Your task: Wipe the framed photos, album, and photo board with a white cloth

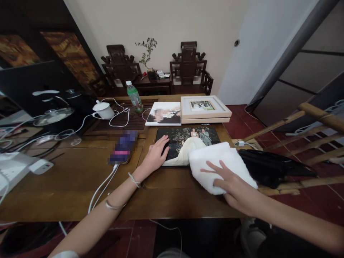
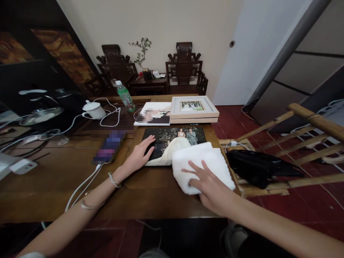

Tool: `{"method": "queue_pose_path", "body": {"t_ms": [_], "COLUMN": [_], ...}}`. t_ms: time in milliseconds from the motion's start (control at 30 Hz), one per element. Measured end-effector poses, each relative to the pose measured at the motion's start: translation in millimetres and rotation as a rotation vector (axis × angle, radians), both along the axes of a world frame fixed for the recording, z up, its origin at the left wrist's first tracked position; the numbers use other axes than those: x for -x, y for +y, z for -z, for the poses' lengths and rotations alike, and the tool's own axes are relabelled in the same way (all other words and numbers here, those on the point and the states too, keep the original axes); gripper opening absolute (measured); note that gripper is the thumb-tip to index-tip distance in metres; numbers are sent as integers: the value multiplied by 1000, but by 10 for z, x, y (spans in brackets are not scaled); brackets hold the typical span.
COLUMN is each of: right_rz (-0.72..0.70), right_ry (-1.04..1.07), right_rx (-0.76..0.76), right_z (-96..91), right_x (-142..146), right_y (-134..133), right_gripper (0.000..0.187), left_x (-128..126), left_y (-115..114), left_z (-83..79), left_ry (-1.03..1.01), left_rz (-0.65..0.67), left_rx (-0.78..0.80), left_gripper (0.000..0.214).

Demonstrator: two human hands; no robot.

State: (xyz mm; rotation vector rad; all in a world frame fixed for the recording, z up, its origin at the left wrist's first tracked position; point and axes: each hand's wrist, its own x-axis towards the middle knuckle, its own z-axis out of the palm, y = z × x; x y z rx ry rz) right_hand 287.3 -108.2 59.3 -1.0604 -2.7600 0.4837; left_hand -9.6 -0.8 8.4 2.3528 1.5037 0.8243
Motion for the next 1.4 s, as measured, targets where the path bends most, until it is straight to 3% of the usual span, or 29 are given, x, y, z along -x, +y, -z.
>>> {"method": "queue_pose_path", "body": {"t_ms": [133,433,533,700,867,1000,1100,1233,1400], "right_rz": [21,9,35,131,90,8,-31,-15,62], "right_ry": [-19,-55,-60,-59,-5,18,-17,-43,-83], "right_rx": [-11,-120,-139,-157,-75,30,85,65,-67], "right_z": [-52,-190,-233,-115,4,-50,-114,-138,-113], "right_x": [107,465,558,641,587,535,528,563,718], "right_y": [311,1503,1705,1515,841,300,110,247,847], "right_gripper": [51,37,35,46,55,60,61,58,49], "left_x": [5,24,27,23,17,7,0,-1,15], "left_y": [3,17,16,6,-6,-13,-11,-2,7], "left_z": [5,9,6,6,13,3,-5,1,22], "left_ry": [-2,2,4,-7,-12,-7,-1,6,23], "left_rz": [8,17,19,18,9,3,1,-1,-25], "left_rx": [-1,-11,-5,-3,-6,2,16,18,29], "left_gripper": [37,37,37,37,37,38,41,44,46]}}
